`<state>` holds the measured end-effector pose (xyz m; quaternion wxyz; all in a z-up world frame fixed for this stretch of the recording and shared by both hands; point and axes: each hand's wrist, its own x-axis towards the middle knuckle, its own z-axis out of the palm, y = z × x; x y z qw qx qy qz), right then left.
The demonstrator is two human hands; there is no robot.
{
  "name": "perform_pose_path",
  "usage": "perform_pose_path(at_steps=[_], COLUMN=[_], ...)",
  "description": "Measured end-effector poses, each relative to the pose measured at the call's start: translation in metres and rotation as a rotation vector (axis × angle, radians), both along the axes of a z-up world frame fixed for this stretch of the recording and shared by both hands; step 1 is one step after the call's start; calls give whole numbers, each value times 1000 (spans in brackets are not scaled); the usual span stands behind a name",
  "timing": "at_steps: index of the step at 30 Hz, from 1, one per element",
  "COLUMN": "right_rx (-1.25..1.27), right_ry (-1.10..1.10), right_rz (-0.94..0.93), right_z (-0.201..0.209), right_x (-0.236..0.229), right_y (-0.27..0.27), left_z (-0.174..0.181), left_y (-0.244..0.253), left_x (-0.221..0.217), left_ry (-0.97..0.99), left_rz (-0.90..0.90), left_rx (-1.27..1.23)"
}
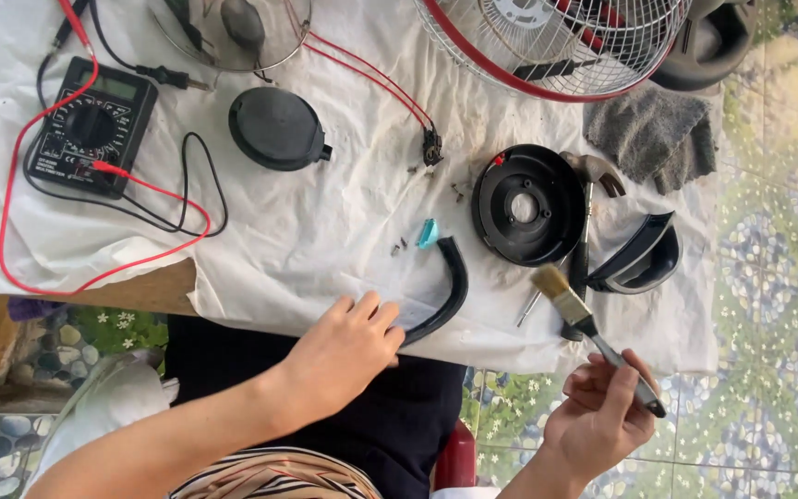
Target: Cleaning disassembled electric kettle components using a small brush in a workshop setting.
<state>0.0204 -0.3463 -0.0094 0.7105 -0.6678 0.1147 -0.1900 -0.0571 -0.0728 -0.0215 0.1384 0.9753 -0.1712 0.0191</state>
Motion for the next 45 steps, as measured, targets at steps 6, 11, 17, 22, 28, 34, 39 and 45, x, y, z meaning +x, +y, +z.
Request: perform_pose_path(at_steps=[6,11,17,22,28,34,39,45], right_rx=[196,-209,-258,-346,-284,-513,-564,-556], right_ry=[-262,-292,-319,-376,-402,-426,-489,-457], right_rz=[535,375,569,609,748,900,903,925], right_z=[-12,15,40,43,36,40,50,57], right_x=[-27,-1,11,3,-6,-25,-16,-12], right_y=[26,65,104,121,125,121,119,114], left_z=[62,63,77,76,76,75,79,82], left_y=[46,59,68,71,77,77,79,79], left_x=[-5,-9,-1,-2,-5,-5,-4,-11], left_ry=[349,189,83,23,-61,59,12,-27], left_rz=[268,307,346,316,271,235,169,87], left_rx=[-913,-1060,-1165,-1199,-1241,-1348,-1312,-1278])
